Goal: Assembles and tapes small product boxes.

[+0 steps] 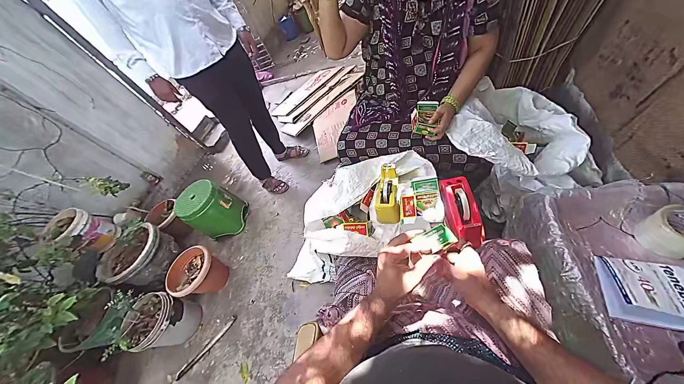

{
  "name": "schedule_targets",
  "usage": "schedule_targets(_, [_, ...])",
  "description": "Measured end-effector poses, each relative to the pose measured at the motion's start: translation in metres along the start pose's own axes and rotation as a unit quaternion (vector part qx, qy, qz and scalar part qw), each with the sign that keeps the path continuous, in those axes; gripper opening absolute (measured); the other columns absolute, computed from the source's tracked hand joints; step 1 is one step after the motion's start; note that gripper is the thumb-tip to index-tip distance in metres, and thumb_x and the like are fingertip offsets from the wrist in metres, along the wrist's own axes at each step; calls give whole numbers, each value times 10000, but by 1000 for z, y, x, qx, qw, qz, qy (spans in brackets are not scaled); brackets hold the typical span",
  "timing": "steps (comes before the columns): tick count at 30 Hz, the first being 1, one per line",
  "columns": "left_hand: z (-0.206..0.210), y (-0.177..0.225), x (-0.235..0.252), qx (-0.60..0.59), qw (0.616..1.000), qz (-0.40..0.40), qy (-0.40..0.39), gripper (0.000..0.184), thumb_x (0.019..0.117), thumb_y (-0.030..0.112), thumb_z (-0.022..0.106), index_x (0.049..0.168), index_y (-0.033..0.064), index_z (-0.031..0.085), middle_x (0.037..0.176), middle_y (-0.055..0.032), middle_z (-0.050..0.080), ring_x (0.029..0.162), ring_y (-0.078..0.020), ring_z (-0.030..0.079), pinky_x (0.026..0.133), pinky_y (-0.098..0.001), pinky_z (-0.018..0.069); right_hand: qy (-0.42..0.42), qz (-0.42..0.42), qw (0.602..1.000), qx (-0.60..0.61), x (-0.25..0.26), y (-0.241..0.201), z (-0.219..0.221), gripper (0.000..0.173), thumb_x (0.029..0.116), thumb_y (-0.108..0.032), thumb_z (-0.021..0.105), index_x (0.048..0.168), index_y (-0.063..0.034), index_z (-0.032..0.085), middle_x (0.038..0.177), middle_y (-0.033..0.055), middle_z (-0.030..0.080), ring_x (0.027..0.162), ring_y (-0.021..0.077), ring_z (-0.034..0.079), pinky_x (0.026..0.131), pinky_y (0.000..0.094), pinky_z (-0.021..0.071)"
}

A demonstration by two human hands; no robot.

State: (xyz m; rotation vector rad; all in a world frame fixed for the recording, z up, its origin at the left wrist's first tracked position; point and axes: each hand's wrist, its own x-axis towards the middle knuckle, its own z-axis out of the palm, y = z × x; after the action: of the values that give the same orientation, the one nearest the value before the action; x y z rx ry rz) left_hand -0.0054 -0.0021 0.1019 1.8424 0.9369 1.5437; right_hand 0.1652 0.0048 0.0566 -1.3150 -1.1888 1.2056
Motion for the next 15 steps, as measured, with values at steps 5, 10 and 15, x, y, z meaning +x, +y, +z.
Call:
schedule_targets(5, [-56,-42,48,186,974,89,96,169,825,175,862,932,91,762,1266,-125,693,1209,-275,640,1014,-465,555,9,9,998,69,10,25,-4,464,918,-111,733,1296,7,491,743,59,659,592,148,635,539,318,557])
schedule_targets(10, [-114,-125,69,377,908,-182,32,152,849,166,726,935,42,741,1302,-117,670,1221,-239,635,1047,-445,525,30,9,997,68,21,26,-15,446,926,-43,708,1315,5,494,854,95,697,689,167,680,612,311,585])
schedule_targets(15, [-140,-136,89,500,774,-345,-179,259,824,232,743,1021,64,743,1297,-126,646,1234,-317,605,1014,-548,518,39,6,996,85,25,29,-21,432,932,-24,688,1312,20,488,843,84,687,688,155,677,617,303,588])
